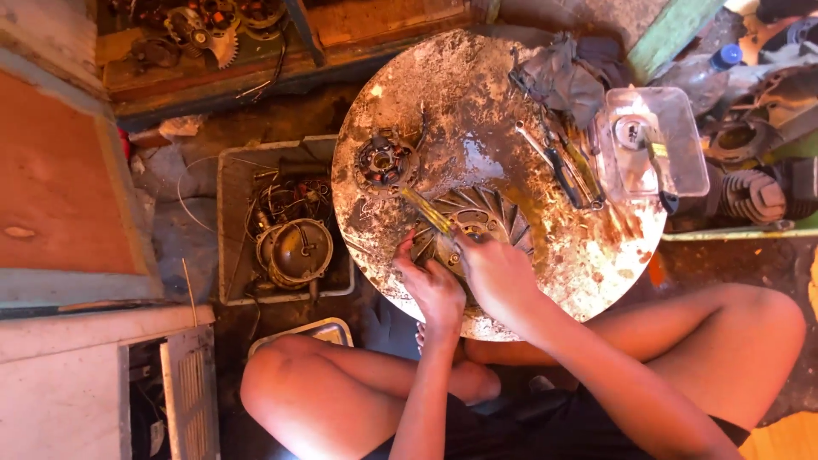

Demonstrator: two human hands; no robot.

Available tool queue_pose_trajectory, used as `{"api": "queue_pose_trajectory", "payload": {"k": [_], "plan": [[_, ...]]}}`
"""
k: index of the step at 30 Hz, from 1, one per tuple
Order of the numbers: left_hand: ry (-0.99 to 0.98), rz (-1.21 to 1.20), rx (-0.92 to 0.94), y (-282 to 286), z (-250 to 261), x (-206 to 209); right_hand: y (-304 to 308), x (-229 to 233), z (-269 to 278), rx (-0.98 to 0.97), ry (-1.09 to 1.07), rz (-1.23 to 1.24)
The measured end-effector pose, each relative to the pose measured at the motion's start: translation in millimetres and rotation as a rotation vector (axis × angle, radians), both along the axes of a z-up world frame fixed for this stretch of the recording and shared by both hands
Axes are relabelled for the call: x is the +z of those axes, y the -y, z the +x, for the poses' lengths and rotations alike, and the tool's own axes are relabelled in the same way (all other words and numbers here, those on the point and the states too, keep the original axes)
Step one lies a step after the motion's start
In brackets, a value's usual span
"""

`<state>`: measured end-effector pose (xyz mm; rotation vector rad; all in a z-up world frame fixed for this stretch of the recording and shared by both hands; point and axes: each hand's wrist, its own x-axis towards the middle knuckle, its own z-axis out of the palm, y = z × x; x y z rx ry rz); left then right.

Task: The person scrubs a metallic mechanical part with a brush and liquid cleaner on a round table. They rotate the part to clean different areas and use a cloth to wipe it down.

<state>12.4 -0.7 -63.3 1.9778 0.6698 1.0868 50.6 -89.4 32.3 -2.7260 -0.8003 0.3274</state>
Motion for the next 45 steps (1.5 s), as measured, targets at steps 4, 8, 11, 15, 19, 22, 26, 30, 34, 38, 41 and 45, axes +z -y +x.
{"api": "queue_pose_trajectory", "payload": {"k": [4, 8, 11, 15, 19, 22, 26, 30, 34, 38, 41, 45], "plan": [[0.006, -0.104, -0.060, 4, -5, 10, 36, 58, -22, -0.042, -0.082, 0.017], [0.011, -0.291, -0.082, 2, -1, 19, 42, 39, -20, -0.091, -0.119, -0.097], [0.013, -0.171, -0.044, 0, -1, 17, 11, 52, 4, -0.126, -0.113, 0.014], [-0.004, -0.088, -0.037, 1, -4, 1, 30, 63, 13, -0.143, -0.154, 0.078], [0.027, -0.151, -0.068, 1, -2, 6, 60, 74, -22, -0.188, -0.238, -0.110], [-0.008, -0.175, -0.072, 0, -1, 8, 33, 40, -6, -0.165, -0.191, -0.041], [0.053, -0.182, -0.086, 3, 2, 25, 15, 50, 16, -0.162, -0.071, 0.039], [-0.018, -0.205, -0.053, 2, -4, 32, 72, 72, -14, -0.192, -0.147, -0.109], [-0.007, -0.282, -0.026, 4, -2, 36, 51, 46, -3, -0.209, -0.182, -0.040], [0.001, -0.320, -0.041, 8, -2, 27, 18, 33, 22, -0.145, -0.057, 0.044], [-0.018, -0.338, -0.068, 8, -9, 23, 46, 28, 3, -0.177, -0.015, 0.091], [-0.013, -0.398, -0.060, 8, -4, 44, 77, 40, -23, -0.269, -0.044, 0.014]]}}
